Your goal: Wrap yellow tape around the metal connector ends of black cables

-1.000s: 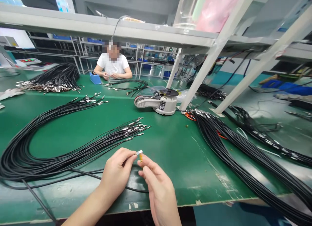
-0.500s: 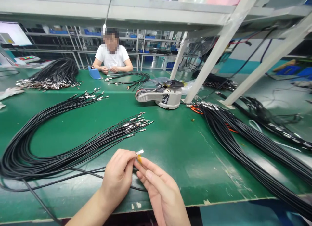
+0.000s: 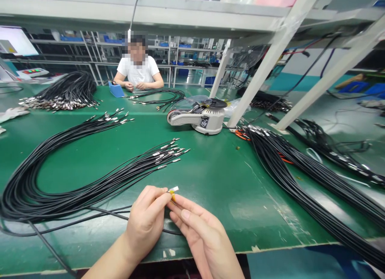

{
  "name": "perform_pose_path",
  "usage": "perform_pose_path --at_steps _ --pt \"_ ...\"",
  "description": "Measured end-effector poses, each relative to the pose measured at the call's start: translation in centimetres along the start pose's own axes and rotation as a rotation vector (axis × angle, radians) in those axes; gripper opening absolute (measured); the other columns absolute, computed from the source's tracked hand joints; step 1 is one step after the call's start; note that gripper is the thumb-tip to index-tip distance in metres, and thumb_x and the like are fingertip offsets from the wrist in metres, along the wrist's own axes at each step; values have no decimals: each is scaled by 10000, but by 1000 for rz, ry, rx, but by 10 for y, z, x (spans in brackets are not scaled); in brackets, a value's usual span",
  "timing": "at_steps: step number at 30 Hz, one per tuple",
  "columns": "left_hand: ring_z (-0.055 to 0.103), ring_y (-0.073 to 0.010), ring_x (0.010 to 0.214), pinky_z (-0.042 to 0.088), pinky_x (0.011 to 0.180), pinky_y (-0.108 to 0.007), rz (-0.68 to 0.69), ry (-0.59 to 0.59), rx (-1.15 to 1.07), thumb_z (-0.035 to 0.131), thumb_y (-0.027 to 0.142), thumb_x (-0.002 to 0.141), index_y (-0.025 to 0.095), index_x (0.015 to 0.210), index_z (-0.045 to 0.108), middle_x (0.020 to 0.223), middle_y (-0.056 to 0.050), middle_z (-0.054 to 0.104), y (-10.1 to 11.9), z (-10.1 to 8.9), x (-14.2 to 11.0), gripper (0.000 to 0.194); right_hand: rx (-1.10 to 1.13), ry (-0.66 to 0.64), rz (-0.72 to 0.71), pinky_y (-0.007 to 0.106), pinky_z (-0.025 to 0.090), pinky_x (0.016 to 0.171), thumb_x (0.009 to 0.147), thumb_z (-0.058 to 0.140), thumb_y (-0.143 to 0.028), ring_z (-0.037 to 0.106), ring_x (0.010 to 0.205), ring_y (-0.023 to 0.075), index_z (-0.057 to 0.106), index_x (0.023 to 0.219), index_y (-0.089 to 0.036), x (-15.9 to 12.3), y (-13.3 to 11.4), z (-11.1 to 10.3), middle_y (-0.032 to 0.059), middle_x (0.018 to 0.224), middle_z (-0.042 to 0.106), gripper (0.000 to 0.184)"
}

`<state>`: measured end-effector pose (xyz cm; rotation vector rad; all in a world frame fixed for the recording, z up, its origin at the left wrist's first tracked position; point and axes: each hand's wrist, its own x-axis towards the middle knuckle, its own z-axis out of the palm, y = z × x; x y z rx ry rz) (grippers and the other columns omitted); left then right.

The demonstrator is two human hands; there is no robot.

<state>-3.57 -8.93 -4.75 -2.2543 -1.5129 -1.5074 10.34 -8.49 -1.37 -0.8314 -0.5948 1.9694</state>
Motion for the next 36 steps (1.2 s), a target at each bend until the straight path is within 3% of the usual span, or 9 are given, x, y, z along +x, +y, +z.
perform_pose_path --at_steps 18,24,29,32,36 --pt "552 -144 846 488 735 -282 9 16 -23 436 -4 834 208 1142 523 912 -55 608 0 0 0 383 6 15 -11 365 421 933 690 692 -198 577 1070 266 698 962 -114 0 -1 3 135 1075 670 285" --pt "559 -156 816 493 725 -298 -108 -9 56 399 70 869 179 1116 533 885 -68 604 -2 5 -1 301 -3 19 -6 355 426 924 697 689 -207 586 1062 264 698 948 -119 2 4 1 129 1067 677 267" --pt "567 -163 800 494 721 -300 -176 26 117 444 138 874 180 990 563 859 -60 592 -4 8 0 171 -135 106 -89 349 456 862 704 702 -302 621 988 247 666 1004 -163 4 6 -2 117 1099 659 333" --pt "567 -162 785 489 709 -289 -117 45 155 453 119 865 166 970 568 845 -61 591 -3 7 0 163 -288 130 -153 304 491 737 708 685 -401 648 817 196 661 934 -166 10 3 0 80 917 692 327" --pt "563 -165 774 486 702 -293 -81 42 183 456 130 866 160 964 572 833 -62 590 -3 6 -2 155 -413 127 -161 226 474 555 674 693 -441 578 570 113 631 766 -137 22 1 7 0 658 615 323"
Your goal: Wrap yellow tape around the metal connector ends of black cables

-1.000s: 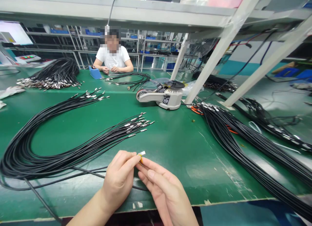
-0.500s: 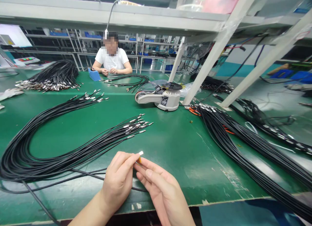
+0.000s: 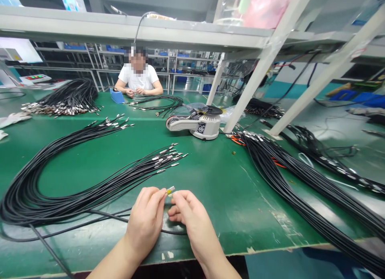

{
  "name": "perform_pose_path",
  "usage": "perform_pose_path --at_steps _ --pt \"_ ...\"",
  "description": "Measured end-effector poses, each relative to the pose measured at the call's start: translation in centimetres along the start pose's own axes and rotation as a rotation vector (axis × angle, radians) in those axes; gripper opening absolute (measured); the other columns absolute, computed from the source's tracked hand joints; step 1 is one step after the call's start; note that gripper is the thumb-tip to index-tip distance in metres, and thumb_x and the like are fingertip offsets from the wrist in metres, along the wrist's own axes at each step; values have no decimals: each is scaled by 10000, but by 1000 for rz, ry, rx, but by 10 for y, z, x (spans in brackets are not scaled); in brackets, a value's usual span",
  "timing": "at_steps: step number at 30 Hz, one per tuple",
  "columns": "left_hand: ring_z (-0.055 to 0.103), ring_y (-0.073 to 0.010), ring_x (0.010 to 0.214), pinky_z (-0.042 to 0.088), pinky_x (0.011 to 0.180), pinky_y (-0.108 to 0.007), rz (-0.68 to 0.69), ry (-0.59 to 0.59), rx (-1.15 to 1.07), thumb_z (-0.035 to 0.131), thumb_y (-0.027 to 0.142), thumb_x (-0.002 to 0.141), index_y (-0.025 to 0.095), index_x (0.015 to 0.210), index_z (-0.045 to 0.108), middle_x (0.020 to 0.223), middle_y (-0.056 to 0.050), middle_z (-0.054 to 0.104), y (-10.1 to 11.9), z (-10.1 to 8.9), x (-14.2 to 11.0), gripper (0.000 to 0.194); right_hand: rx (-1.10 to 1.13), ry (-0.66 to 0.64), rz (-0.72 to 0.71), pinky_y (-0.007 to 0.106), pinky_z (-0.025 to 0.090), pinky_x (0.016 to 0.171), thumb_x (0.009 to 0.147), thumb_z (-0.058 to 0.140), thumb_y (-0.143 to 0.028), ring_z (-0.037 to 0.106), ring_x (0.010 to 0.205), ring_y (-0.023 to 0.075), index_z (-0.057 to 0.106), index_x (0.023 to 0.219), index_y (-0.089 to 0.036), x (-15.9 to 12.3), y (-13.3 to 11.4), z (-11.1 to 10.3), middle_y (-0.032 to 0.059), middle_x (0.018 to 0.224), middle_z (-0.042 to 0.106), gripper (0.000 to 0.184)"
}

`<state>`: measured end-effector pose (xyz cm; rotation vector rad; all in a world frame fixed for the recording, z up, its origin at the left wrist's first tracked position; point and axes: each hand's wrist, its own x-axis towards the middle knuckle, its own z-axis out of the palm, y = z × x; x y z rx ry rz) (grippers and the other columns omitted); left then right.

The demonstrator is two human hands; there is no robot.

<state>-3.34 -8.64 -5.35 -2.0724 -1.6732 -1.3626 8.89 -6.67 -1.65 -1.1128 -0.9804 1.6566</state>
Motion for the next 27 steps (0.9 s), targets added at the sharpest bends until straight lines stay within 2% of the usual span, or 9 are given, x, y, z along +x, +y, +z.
perform_pose_path --at_steps 5,10,17,24,27 --pt "569 -171 802 494 724 -311 -41 -5 -43 442 147 873 183 986 566 861 -61 588 0 0 0 171 -68 -27 -23 215 454 541 660 709 -392 542 525 100 619 685 -132 7 4 4 -24 574 580 276" --pt "573 -168 799 491 711 -293 -118 -38 -133 448 134 858 174 951 581 844 -61 585 1 -1 1 167 -111 3 -77 240 454 602 677 692 -382 549 579 124 644 683 -143 4 7 1 -5 625 609 244" --pt "580 -147 721 466 658 -264 -233 -145 -251 432 166 869 194 823 576 763 -26 598 4 -6 6 154 -183 28 -154 266 464 625 712 666 -352 565 608 151 659 684 -149 2 9 1 13 615 617 205" --pt "570 -135 677 438 628 -243 -460 -257 -331 458 254 861 200 718 583 703 4 586 5 -11 10 197 -201 41 -172 267 469 622 718 657 -326 578 617 153 656 682 -155 5 12 2 17 634 628 175" --pt "542 -119 573 419 552 -233 -549 -294 -396 459 311 854 202 704 587 671 15 568 4 -10 9 225 -213 43 -172 270 473 621 723 647 -323 585 626 158 653 690 -152 6 13 2 30 659 640 174"
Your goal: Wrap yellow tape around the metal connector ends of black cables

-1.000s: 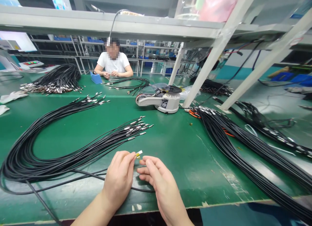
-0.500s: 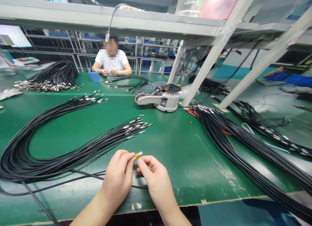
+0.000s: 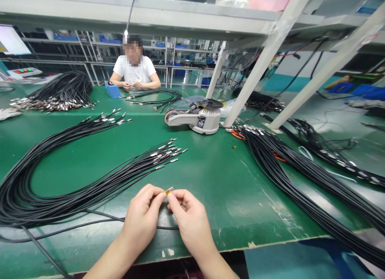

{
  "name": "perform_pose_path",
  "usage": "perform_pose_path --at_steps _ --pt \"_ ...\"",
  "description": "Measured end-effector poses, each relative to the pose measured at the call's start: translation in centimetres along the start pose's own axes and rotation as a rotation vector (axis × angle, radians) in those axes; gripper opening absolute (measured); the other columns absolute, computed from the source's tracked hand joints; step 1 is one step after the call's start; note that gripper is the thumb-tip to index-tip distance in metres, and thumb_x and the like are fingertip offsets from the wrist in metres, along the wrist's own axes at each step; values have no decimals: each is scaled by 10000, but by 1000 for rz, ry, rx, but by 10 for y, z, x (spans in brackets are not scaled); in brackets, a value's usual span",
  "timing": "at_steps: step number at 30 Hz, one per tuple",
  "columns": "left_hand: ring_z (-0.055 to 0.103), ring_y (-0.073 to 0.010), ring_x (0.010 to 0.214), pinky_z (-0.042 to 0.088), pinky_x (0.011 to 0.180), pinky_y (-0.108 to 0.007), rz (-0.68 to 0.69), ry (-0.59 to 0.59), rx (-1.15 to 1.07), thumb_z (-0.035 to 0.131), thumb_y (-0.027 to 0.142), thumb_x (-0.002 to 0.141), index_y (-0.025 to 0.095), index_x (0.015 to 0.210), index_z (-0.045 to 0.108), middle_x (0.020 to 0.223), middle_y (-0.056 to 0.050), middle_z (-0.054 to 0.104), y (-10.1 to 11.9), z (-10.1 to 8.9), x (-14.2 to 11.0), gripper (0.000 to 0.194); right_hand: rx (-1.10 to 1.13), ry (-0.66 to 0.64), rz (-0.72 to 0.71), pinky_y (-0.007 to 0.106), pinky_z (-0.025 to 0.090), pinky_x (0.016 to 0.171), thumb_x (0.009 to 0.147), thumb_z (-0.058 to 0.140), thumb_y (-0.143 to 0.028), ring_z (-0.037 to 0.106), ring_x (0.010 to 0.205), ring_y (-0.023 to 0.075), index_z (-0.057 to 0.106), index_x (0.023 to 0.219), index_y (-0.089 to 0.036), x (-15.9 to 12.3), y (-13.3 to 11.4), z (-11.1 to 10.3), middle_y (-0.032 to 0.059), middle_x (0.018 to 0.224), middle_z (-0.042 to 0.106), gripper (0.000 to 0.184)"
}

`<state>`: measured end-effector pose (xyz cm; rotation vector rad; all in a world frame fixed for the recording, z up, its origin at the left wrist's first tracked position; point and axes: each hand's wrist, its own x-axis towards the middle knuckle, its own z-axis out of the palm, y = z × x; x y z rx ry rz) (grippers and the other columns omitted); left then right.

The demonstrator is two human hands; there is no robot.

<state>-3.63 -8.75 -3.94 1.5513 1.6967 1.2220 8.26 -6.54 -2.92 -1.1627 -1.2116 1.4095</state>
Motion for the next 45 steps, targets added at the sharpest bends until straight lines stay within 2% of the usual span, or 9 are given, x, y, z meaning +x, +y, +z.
perform_pose_path --at_steps 4,9,16,22,30,33,36,39,45 --pt "444 -82 426 357 442 -220 -91 -34 -76 466 347 839 189 705 589 630 26 546 1 0 0 240 -36 -5 -10 280 480 627 734 628 -318 594 638 167 648 714 -147 1 1 0 45 685 651 173" --pt "406 -78 385 334 424 -206 -195 -51 -141 476 352 823 170 696 579 472 62 444 6 -1 1 244 -98 -14 -17 278 481 631 752 598 -318 596 643 165 640 732 -138 2 3 0 43 679 641 187" --pt "406 -52 331 324 393 -179 -314 -117 -429 506 389 800 160 673 508 442 81 439 4 -1 2 262 -123 -29 -40 280 485 628 765 586 -322 600 637 164 630 739 -134 3 4 1 56 701 656 195" --pt "436 -38 295 282 316 -147 -310 -318 -636 572 381 764 132 651 530 512 65 473 1 -10 5 277 -130 -100 -127 271 477 628 782 579 -306 589 644 156 599 724 -152 3 7 -7 42 694 634 165" --pt "344 -22 270 320 253 -138 -421 -658 -1014 669 289 691 87 603 587 429 48 453 -2 -21 9 235 -194 -240 -471 259 467 672 779 616 -220 568 712 143 594 785 -192 7 7 -22 11 767 584 37" --pt "308 -16 280 355 250 -148 -459 -751 -1084 678 253 675 68 597 607 415 39 448 -3 -24 11 213 -247 -351 -613 261 459 691 795 604 -178 557 738 142 615 859 -208 9 0 -25 11 789 585 72" --pt "309 -23 264 338 231 -148 -482 -836 -1135 652 230 696 58 602 616 396 39 429 -5 -25 13 199 -299 -433 -690 261 452 695 816 569 -147 552 744 142 620 819 -202 10 -7 -26 17 770 593 75" --pt "288 -17 262 320 222 -145 -497 -835 -1183 627 203 711 56 583 601 409 33 428 -7 -25 15 196 -307 -429 -635 267 455 708 818 568 -172 565 750 145 627 791 -195 12 -11 -26 22 775 604 69" --pt "259 -11 315 286 219 -124 -521 -795 -1215 615 192 699 81 580 571 487 19 438 -10 -24 21 169 -142 -390 -297 268 476 679 808 565 -296 591 709 139 646 855 -191 22 -19 -26 20 815 619 141"
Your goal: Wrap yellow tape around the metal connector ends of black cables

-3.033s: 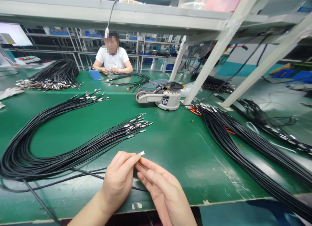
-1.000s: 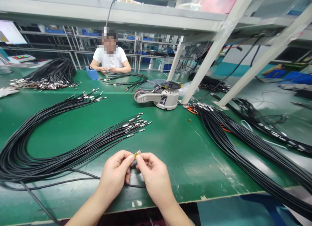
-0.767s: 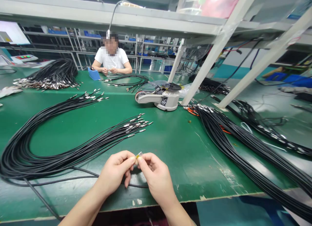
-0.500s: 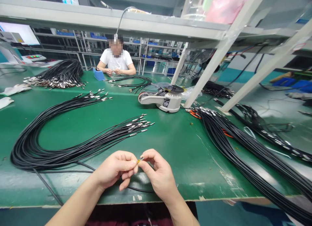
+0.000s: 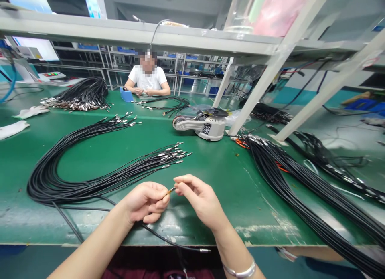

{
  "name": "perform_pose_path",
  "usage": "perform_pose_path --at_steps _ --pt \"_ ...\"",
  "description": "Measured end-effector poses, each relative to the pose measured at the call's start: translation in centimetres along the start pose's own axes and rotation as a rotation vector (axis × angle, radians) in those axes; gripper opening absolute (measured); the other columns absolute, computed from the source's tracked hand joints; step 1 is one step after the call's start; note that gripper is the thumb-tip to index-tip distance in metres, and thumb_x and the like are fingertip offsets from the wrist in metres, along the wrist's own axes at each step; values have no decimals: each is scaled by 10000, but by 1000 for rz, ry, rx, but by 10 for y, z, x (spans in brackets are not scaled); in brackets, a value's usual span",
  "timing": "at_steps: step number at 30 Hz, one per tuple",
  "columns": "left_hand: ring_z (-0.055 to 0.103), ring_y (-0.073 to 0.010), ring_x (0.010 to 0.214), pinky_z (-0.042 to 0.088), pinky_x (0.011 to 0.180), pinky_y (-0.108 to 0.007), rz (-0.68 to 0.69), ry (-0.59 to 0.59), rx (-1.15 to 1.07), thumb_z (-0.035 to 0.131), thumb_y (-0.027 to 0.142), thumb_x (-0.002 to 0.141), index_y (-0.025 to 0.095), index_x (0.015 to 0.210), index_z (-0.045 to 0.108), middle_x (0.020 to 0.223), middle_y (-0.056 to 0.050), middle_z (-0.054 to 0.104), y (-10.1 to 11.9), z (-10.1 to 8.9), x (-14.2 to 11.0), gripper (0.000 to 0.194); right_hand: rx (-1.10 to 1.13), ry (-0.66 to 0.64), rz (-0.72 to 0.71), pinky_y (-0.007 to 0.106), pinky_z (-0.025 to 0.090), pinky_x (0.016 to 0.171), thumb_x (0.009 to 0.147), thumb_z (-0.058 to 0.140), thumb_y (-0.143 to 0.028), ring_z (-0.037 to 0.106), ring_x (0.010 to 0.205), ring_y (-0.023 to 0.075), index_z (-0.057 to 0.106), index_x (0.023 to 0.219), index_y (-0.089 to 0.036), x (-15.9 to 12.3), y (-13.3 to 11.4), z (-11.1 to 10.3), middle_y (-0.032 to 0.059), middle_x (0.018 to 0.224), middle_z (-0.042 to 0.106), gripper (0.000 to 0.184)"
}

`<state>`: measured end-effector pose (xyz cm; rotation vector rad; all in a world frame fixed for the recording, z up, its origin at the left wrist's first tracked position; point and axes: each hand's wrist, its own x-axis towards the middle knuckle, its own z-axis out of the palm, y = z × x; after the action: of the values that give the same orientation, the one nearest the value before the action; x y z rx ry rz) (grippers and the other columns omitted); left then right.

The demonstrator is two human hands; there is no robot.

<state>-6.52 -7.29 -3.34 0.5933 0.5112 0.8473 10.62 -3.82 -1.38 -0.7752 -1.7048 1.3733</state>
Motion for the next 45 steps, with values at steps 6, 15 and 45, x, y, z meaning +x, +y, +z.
perform_pose_path --at_steps 6,15,45 --pt "278 -17 294 307 228 -135 0 51 16 580 210 739 70 627 608 456 20 444 1 -2 0 181 -75 49 141 250 429 588 749 604 -332 521 586 125 608 666 -158 10 -4 4 -14 597 573 193" --pt "436 -73 318 418 302 -196 72 244 337 519 402 806 109 826 592 485 19 531 0 11 4 303 -99 92 213 246 424 576 754 585 -335 516 554 117 596 631 -149 13 -3 4 -10 569 584 224" --pt "567 -146 727 425 671 -238 477 462 1602 430 246 890 211 1000 633 781 -32 635 -40 35 -18 233 95 14 363 243 453 595 698 668 -357 553 577 113 639 716 -143 -40 5 -15 -15 598 605 217"
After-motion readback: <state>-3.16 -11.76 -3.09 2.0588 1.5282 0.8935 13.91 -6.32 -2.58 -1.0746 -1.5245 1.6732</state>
